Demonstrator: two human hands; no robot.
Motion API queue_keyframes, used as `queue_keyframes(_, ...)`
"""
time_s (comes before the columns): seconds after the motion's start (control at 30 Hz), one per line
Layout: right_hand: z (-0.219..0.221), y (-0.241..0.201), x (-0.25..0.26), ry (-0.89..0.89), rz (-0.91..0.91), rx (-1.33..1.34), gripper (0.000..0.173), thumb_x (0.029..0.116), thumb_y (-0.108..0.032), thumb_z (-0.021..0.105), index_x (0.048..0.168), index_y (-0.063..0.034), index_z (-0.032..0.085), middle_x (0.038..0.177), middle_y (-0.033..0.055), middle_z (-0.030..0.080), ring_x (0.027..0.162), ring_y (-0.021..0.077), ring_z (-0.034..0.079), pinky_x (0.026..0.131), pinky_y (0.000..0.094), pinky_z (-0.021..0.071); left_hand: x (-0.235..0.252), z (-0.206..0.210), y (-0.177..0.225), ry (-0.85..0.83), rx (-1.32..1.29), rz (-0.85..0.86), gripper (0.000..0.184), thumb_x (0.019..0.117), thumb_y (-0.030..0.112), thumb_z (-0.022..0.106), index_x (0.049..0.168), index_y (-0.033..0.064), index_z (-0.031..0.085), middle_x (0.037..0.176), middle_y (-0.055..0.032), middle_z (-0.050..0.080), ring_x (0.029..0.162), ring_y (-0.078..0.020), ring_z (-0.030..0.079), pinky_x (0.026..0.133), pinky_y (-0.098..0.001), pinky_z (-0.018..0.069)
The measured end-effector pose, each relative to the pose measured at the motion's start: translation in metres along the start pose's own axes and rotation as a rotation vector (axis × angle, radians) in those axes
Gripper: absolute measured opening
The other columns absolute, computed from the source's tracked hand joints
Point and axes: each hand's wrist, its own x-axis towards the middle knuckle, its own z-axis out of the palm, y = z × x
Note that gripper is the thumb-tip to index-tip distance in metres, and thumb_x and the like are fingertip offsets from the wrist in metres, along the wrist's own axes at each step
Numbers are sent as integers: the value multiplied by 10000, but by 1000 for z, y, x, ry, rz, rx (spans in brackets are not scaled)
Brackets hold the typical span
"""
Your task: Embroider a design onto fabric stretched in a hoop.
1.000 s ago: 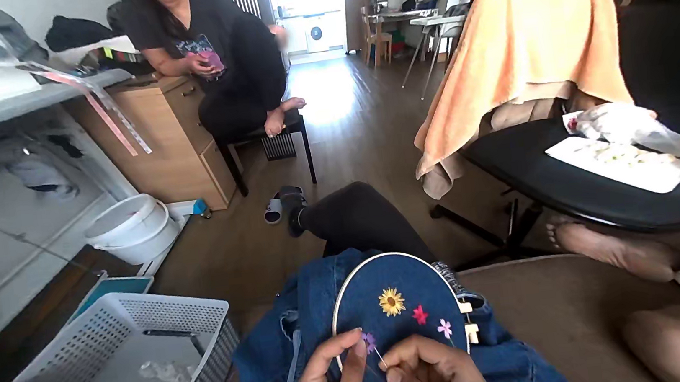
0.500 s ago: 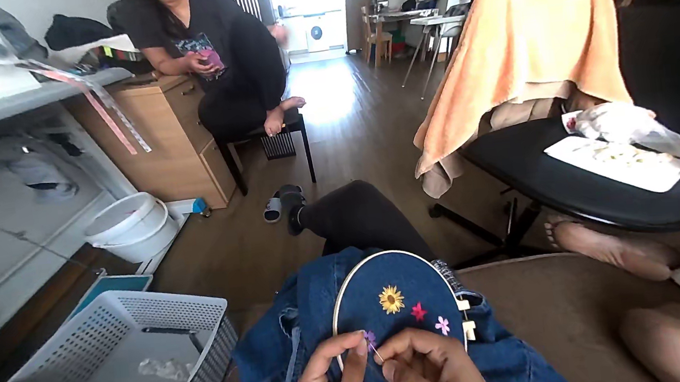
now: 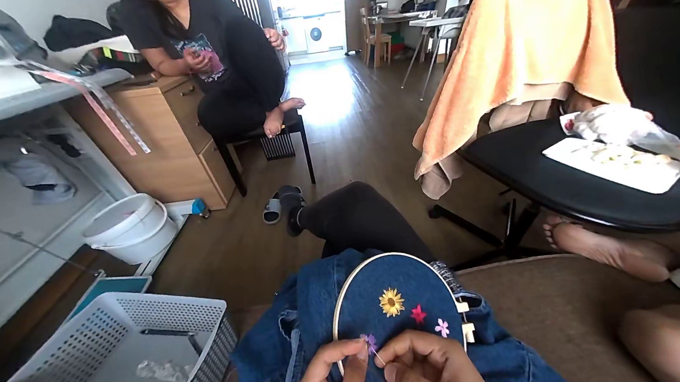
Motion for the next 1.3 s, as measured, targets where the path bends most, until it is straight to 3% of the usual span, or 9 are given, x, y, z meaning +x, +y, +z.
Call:
queue_keyframes(0.47, 5, 0, 1, 23, 20, 37, 77, 935, 21, 640, 970, -5, 703, 716, -46, 641, 515, -18, 518, 463, 169, 436, 1, 2, -3, 29, 48, 84, 284, 917, -44, 645, 971, 197, 785, 977, 115, 762, 941, 5, 696, 885, -203, 568)
queue_keyframes(0.57, 6, 4, 1, 51, -48, -46, 61, 935, 3, 651, 974, 10, 696, 737, -25, 642, 540, -11, 523, 490, 174, 446, 2, 2, -1, 36, 35, 53, 279, 915, -48, 647, 962, 189, 786, 973, 107, 764, 938, 1, 700, 878, -208, 574)
queue_keyframes(0.7, 7, 13, 3, 93, -221, -226, 81, 928, 1, 651, 966, 43, 709, 850, 74, 654, 632, 35, 570, 573, 187, 500, 1, 0, 5, 47, -37, -75, 283, 901, -69, 643, 918, 181, 773, 939, 75, 757, 888, -25, 703, 831, -231, 590)
queue_keyframes(0.83, 10, 16, 4, 121, -274, -275, 77, 907, 41, 634, 943, 46, 703, 858, 82, 643, 683, 41, 584, 612, 177, 509, 0, 2, 12, 66, -116, -198, 294, 894, -96, 622, 876, 167, 752, 902, 57, 751, 838, -33, 704, 791, -245, 601)
queue_keyframes(1.3, 18, 15, 0, 206, -341, -325, 40, 899, 37, 640, 897, 50, 677, 838, 92, 627, 700, 40, 586, 633, 153, 506, -4, 4, 17, 32, -145, -174, 309, 891, -89, 647, 873, 198, 760, 888, 78, 752, 844, -12, 700, 807, -219, 587)
